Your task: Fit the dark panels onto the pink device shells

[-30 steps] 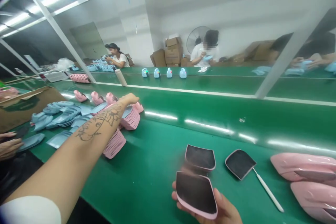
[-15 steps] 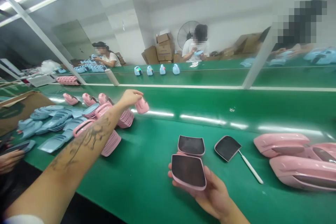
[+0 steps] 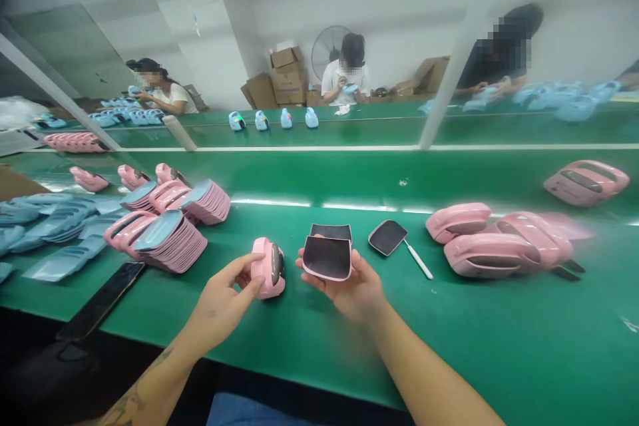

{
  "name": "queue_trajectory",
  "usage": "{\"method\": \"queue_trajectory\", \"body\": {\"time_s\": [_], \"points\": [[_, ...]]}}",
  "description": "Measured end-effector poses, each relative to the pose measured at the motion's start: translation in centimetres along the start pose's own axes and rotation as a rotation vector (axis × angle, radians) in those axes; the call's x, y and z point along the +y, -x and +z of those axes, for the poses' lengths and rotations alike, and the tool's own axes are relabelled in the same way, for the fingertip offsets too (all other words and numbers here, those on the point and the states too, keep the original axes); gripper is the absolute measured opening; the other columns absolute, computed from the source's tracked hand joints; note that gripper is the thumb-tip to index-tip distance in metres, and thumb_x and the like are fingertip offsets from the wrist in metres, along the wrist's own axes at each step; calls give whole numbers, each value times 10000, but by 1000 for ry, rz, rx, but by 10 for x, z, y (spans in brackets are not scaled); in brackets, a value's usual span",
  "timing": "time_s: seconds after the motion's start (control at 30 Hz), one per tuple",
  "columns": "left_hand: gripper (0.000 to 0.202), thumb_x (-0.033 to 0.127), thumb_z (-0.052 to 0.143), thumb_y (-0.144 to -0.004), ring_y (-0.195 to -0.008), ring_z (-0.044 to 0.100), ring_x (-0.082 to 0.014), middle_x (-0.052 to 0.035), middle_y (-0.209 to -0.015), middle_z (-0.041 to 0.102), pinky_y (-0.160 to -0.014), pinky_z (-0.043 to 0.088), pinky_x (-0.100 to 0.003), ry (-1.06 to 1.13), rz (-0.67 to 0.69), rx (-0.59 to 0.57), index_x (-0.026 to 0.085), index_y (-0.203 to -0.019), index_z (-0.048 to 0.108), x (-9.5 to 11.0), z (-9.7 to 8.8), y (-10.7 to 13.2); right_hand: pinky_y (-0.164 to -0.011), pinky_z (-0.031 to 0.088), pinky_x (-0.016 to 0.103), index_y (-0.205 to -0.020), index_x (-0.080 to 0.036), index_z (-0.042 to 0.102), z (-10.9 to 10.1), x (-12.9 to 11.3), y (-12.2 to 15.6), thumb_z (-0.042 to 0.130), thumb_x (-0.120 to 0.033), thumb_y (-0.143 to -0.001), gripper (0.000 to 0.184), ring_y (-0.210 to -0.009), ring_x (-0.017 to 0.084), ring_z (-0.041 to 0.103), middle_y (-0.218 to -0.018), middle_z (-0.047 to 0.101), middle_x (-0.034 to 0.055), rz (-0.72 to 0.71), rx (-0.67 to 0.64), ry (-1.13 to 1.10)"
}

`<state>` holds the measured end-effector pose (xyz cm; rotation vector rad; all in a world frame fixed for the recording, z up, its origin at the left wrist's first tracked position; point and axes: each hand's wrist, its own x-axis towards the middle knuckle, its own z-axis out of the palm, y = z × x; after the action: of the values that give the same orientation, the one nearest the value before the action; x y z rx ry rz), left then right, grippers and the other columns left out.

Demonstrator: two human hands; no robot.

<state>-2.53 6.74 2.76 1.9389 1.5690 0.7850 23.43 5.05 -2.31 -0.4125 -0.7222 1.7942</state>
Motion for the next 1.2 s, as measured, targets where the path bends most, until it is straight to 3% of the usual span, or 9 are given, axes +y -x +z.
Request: {"method": "queue_trajectory", "body": {"time_s": [0.1, 0.17, 0.27, 0.37, 0.5, 0.67, 0.83, 1.0, 1.2], "points": [[512, 384, 642, -912, -826, 626, -193, -38, -1002, 649, -780, 550, -356, -36, 58, 131, 223, -1396, 590, -16, 7, 7, -1216, 370, 610, -1475, -205, 502, -1, 1, 0, 389, -719, -951, 743, -1397, 376, 580, -1539, 569, 176, 19, -13, 32], [720, 395, 727, -849, -994, 647, -235, -81, -1191, 603, -882, 564, -406, -45, 119, 168, 236, -1503, 469, -32, 11, 8, -1215, 369, 617, -1482, -209, 492, -2, 1, 0, 379, -727, -951, 750, -1392, 376, 586, -1539, 569, 176, 24, -15, 51], [1093, 358, 856, -712, -1384, 514, -343, -140, -1565, 395, -1118, 478, -512, 4, 127, 30, 293, -1626, 260, -53, 18, 0, -1213, 366, 626, -1478, -216, 498, -3, 0, -1, 401, -720, -940, 744, -1391, 376, 586, -1529, 581, 174, 2, -14, 79], [1125, 306, 885, -671, -1496, 409, -369, -132, -1632, 379, -1234, 349, -550, 162, 100, -86, 282, -1626, 289, -62, 26, -14, -1216, 359, 630, -1461, -222, 526, -3, -3, 0, 435, -686, -928, 712, -1401, 376, 576, -1529, 583, 161, -51, -8, 110], [1022, 396, 891, -681, -1367, 550, -395, -143, -1512, 546, -1166, 428, -578, 636, 83, -33, 252, -1571, 409, -42, 40, -33, -1207, 355, 663, -1482, -259, 523, -4, -9, 1, 482, -641, -937, 666, -1399, 396, 571, -1554, 564, 130, -170, 15, 151], [870, 469, 769, -812, -1250, 631, -358, -123, -1418, 617, -1073, 511, -536, 1203, 261, -35, 272, -1567, 387, 15, 76, -49, -1177, 415, 620, -1463, -304, 553, -14, -15, -1, 719, -664, -856, 725, -1344, 392, 603, -1528, 579, 118, -468, 214, 468], [959, 491, 816, -755, -1282, 606, -367, -135, -1394, 629, -1117, 467, -517, 1227, 359, -63, 236, -1572, 383, 44, 106, -52, -1158, 430, 587, -1495, -296, 508, -23, -17, -3, 814, -747, -715, 952, -1346, 396, 574, -1535, 549, 145, -549, 362, 841], [937, 461, 863, -712, -1322, 572, -395, -169, -1435, 596, -1135, 444, -536, 1132, 373, -59, 183, -1512, 462, 31, 117, -43, -1145, 435, 567, -1550, -287, 443, -19, -10, 2, 774, -762, -750, 987, -1347, 389, 559, -1543, 539, 150, -464, 343, 1067], [997, 501, 843, -729, -1323, 573, -397, -173, -1481, 559, -1123, 457, -554, 1116, 342, -110, 193, -1563, 392, 23, 118, -40, -1155, 426, 574, -1560, -262, 419, -11, -5, 2, 762, -767, -757, 1009, -1367, 398, 531, -1582, 489, 160, -383, 324, 1153]]}}
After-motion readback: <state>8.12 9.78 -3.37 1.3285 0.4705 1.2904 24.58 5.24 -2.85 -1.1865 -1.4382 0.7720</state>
